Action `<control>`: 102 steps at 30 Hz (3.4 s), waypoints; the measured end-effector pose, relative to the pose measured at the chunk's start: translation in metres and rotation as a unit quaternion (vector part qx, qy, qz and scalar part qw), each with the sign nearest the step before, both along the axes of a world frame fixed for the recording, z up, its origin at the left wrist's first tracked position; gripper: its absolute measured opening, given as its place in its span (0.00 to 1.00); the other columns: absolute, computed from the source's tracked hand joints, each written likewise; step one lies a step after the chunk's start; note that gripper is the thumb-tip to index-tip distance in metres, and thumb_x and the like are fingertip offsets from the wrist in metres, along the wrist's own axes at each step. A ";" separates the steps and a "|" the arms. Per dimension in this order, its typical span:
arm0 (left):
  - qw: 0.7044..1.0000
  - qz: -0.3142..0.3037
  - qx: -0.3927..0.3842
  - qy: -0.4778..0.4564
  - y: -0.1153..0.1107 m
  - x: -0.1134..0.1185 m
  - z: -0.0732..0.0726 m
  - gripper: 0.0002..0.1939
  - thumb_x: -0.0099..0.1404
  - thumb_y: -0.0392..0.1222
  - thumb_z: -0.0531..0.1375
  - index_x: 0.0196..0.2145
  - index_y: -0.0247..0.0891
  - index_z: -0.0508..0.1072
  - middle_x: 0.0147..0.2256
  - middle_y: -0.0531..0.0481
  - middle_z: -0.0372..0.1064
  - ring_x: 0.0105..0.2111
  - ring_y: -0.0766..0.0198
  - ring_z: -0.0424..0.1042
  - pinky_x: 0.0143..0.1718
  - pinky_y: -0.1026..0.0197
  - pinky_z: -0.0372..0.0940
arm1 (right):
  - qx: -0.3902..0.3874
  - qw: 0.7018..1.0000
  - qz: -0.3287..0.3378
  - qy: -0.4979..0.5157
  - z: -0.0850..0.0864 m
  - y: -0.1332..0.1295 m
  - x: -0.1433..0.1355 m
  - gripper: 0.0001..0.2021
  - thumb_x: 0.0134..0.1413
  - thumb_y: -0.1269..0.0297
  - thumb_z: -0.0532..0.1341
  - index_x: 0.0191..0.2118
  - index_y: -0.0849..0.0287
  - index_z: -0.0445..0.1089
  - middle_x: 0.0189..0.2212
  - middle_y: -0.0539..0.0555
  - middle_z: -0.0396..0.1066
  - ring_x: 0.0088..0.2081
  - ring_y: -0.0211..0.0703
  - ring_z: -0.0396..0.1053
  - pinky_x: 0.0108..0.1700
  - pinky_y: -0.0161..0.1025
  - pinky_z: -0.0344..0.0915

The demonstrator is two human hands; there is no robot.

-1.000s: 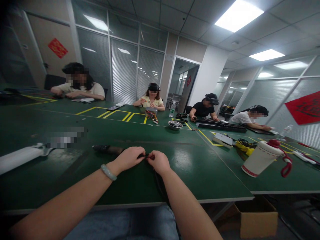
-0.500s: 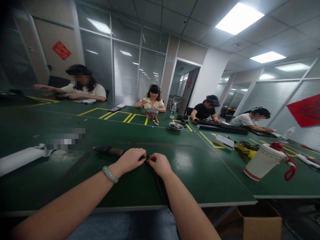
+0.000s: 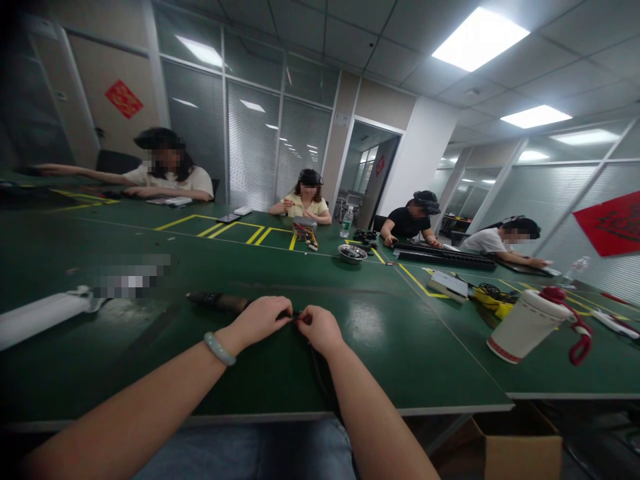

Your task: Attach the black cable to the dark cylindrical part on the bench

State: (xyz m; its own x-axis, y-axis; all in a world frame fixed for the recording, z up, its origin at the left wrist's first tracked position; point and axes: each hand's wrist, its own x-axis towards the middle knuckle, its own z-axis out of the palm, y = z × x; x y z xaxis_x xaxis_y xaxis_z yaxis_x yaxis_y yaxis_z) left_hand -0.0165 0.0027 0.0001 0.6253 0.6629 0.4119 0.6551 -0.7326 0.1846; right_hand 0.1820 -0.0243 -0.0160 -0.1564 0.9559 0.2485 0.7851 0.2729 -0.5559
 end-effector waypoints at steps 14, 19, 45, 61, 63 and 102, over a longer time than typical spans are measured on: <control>1.000 -0.009 0.012 -0.007 0.002 0.001 -0.002 0.02 0.64 0.38 0.59 0.36 0.40 0.71 0.36 0.50 0.72 0.37 0.61 0.70 0.41 0.59 0.61 | -0.015 1.000 -0.014 0.016 -0.003 0.003 -0.002 0.06 0.53 0.61 0.63 0.33 0.56 0.74 0.28 0.48 0.74 0.27 0.36 0.68 0.29 0.32 0.57; 1.000 -0.009 0.007 -0.012 0.003 0.001 -0.003 0.03 0.63 0.39 0.59 0.36 0.39 0.71 0.36 0.50 0.72 0.37 0.61 0.70 0.41 0.59 0.61 | -0.016 1.000 -0.011 0.017 -0.001 0.003 -0.001 0.06 0.53 0.61 0.63 0.33 0.56 0.74 0.29 0.48 0.75 0.28 0.36 0.68 0.30 0.33 0.59; 1.000 -0.004 0.008 -0.011 0.002 0.001 -0.003 0.04 0.63 0.41 0.59 0.37 0.41 0.71 0.37 0.50 0.71 0.38 0.61 0.70 0.41 0.60 0.61 | 0.003 1.000 -0.001 0.000 -0.004 0.006 0.001 0.07 0.53 0.59 0.63 0.33 0.55 0.74 0.29 0.48 0.74 0.28 0.36 0.67 0.30 0.33 0.58; 0.999 -0.010 0.029 -0.019 -0.002 0.001 0.002 0.06 0.62 0.38 0.59 0.39 0.41 0.71 0.39 0.50 0.71 0.41 0.60 0.69 0.46 0.58 0.61 | 0.006 1.000 0.002 -0.004 -0.002 0.005 0.000 0.06 0.53 0.61 0.63 0.33 0.57 0.74 0.29 0.48 0.74 0.28 0.36 0.67 0.30 0.33 0.58; 0.999 -0.014 0.031 -0.016 -0.002 0.001 0.002 0.05 0.62 0.38 0.59 0.38 0.41 0.71 0.38 0.50 0.71 0.40 0.60 0.69 0.45 0.58 0.61 | 0.010 1.000 0.004 -0.005 -0.003 0.006 0.001 0.06 0.53 0.60 0.63 0.33 0.57 0.74 0.29 0.48 0.74 0.28 0.36 0.66 0.30 0.33 0.57; 0.998 -0.036 0.055 0.013 -0.002 -0.001 0.005 0.05 0.65 0.39 0.58 0.38 0.42 0.72 0.41 0.49 0.70 0.42 0.60 0.69 0.46 0.58 0.60 | 0.007 1.000 -0.006 -0.004 -0.003 0.004 -0.001 0.05 0.53 0.61 0.63 0.33 0.56 0.74 0.29 0.48 0.74 0.29 0.37 0.67 0.30 0.32 0.59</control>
